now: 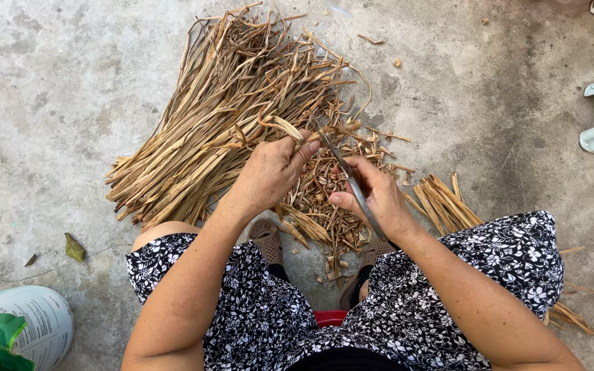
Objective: The person sits on a small stool on a concrete surface and trims dried leaves with scissors, cutting off the hard end sections of each leaf bundle. They sort the cut ends into a discard pile and place the trimmed leaves into a separate pile, working through the bundle one handful at a time.
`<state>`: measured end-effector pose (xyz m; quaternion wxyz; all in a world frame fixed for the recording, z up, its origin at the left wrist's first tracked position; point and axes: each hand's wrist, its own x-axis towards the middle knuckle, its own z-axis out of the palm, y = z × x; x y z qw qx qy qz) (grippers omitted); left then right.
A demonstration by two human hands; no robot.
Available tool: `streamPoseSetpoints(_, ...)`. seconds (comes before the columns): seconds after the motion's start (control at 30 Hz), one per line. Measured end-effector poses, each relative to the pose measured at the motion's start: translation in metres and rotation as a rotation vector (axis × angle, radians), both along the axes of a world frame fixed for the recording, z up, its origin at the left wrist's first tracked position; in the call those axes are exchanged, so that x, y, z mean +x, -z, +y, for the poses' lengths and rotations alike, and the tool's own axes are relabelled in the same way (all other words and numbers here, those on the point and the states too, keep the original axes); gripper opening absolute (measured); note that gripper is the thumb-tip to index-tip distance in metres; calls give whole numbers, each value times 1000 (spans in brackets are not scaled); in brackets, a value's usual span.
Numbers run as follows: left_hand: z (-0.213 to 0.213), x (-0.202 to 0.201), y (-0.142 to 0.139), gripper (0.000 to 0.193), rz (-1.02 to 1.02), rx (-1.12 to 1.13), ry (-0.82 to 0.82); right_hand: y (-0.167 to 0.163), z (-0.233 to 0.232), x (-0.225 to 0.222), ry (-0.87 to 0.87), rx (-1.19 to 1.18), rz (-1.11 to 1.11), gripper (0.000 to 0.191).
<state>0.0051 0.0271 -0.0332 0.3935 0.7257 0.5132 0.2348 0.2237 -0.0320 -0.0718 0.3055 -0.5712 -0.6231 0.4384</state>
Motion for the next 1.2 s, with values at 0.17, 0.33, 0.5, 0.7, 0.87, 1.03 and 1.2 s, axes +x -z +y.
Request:
streamPoseSetpoints(0.17,-3,0,8,42,73,72,119,7,5,2,23,-50,79,41)
streamPoseSetpoints(0.33,5,-9,0,40,-78,-213,-34,20,5,12,174,-173,363,35)
streamPoseSetpoints(0.5,18,-28,-16,41,-342,-259,-134,30,2,11,175,-83,576,44)
streamPoseSetpoints(0.7,12,-39,-23,41,-411,-274,-98,26,0,4,-165,-315,643,73)
streamPoseSetpoints(0.87,8,-37,-19,39,-188,-324,35,22,11,10,-111,-214,731,74)
streamPoseSetpoints(1.03,7,-42,-7,37,-217,-334,-3,31,18,17,4,-234,611,53)
streamPoseSetpoints(1.2,12,-52,-13,40,-19,-220,-244,37,19,22,135,-217,645,40)
